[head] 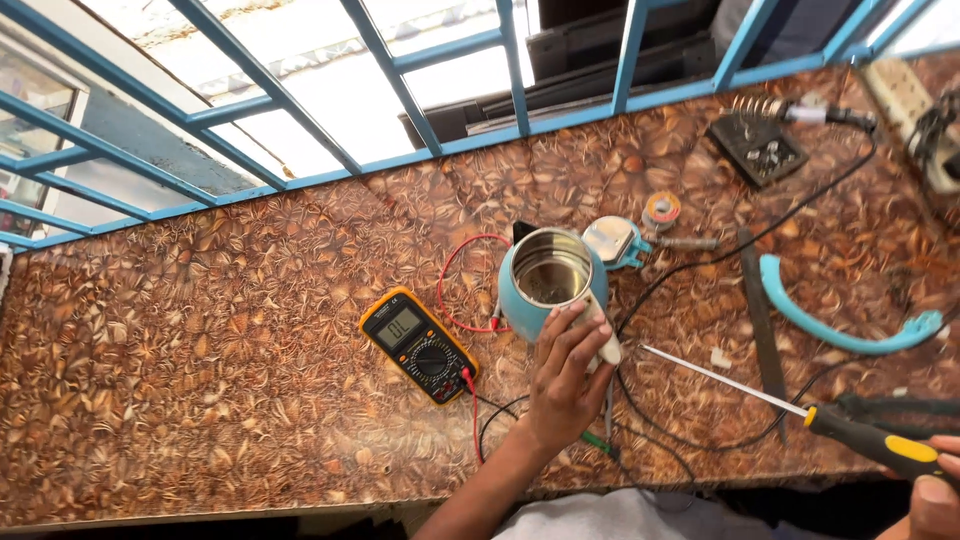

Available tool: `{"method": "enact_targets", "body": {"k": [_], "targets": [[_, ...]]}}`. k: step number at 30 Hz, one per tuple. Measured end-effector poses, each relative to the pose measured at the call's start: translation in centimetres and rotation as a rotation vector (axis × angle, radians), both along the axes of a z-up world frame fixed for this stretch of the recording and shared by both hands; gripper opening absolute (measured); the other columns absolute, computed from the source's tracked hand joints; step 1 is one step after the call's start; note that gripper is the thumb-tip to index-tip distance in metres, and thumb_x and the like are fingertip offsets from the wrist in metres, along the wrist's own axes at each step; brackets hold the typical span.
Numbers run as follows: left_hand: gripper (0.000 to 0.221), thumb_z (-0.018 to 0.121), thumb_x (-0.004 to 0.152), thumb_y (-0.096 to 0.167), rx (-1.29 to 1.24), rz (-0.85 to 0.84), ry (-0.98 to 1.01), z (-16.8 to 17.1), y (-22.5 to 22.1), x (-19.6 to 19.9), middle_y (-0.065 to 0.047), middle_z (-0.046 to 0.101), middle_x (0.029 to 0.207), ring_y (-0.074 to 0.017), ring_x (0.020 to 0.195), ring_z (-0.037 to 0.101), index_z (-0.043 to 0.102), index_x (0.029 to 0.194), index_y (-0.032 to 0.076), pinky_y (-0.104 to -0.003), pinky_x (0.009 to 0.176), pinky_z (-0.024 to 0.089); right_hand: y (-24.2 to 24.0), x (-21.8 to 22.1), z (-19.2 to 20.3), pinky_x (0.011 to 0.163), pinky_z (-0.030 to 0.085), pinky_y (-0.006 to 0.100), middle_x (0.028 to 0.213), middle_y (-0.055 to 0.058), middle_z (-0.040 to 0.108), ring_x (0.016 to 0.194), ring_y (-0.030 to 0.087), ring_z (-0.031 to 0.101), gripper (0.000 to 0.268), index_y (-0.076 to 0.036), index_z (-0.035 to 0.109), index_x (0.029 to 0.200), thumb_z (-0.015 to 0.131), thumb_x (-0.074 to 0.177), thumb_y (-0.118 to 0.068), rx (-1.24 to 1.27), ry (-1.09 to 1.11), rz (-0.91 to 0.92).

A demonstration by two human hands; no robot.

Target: The person uses a multimeter to test the electrical continuity of a disassembled electric kettle. They probe the internal switch and heating element connections, then remove the switch to test it separately.

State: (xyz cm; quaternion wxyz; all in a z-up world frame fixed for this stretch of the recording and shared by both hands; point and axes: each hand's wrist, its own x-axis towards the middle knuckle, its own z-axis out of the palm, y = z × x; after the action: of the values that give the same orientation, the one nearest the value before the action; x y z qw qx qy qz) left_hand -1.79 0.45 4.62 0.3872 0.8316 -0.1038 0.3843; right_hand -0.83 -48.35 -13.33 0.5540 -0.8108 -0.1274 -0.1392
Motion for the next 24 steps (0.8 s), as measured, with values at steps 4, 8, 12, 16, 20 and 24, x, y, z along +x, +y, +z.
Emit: {"method": "enact_targets", "body": {"k": [4,8,12,16,20,24], "targets": [[0.031,0.072,0.097,0.007,0.030,0.064,-0.025,0.1,-0.6,-0.1,-0.016,0.065,0.127,-0.0375,0.127,0.058,0.060,0.125,0.003,-0.058,0.116,0.042,15.7,-0.3,19.6,0.106,0.047,0.039,0.100,0.029,0.059,0.105,0.037,0.065,0.037,0.021,0.047,0.153,0.043,0.136,-0.012,-0.159,0.171,-0.191],[0.043,0.077,0.093,0.009,0.028,0.213,0.008,-2.0,-1.2,-0.2,-0.014,0.065,0.127,-0.0310,0.118,0.059,0.058,0.132,0.008,-0.042,0.099,0.045,17.0,3.8,18.0,0.087,0.050,0.039,0.144,0.032,0.057,0.121,0.037,0.058,0.025,0.014,0.057,0.135,0.060,0.126,-0.009,-0.004,-0.104,-0.266],[0.053,0.077,0.091,0.005,-0.104,0.205,0.068,-1.9,-1.0,-0.9,-0.019,0.060,0.129,-0.0325,0.115,0.061,0.052,0.138,0.006,-0.044,0.094,0.056,19.2,5.8,20.0,0.115,0.053,0.056,0.139,0.040,0.052,0.127,0.049,0.057,0.014,0.026,0.056,0.128,0.055,0.117,0.018,-0.122,-0.205,-0.105],[0.049,0.070,0.091,-0.008,-0.204,0.104,0.054,0.3,1.3,-1.5,-0.023,0.059,0.126,-0.0372,0.117,0.064,0.052,0.136,0.001,-0.045,0.099,0.058,20.0,5.2,16.7,0.110,0.054,0.051,0.143,0.038,0.053,0.126,0.045,0.058,0.020,0.026,0.057,0.133,0.057,0.124,0.008,-0.143,-0.172,-0.113],[0.041,0.065,0.098,-0.003,-0.188,0.048,0.090,0.9,5.1,-1.2,-0.022,0.059,0.130,-0.0373,0.117,0.063,0.053,0.136,0.003,-0.046,0.099,0.053,21.3,4.2,11.5,0.112,0.048,0.048,0.139,0.029,0.057,0.124,0.039,0.057,0.030,0.018,0.064,0.138,0.061,0.134,-0.011,-0.185,-0.110,-0.254],[0.040,0.062,0.100,-0.002,-0.151,0.015,0.097,0.0,6.9,-2.1,-0.020,0.059,0.133,-0.0353,0.115,0.062,0.052,0.138,0.003,-0.046,0.098,0.053,22.5,3.0,8.6,0.081,0.051,0.043,0.138,0.028,0.057,0.092,0.037,0.056,0.030,0.017,0.062,0.148,0.064,0.141,-0.012,-0.149,-0.065,-0.333]]}}
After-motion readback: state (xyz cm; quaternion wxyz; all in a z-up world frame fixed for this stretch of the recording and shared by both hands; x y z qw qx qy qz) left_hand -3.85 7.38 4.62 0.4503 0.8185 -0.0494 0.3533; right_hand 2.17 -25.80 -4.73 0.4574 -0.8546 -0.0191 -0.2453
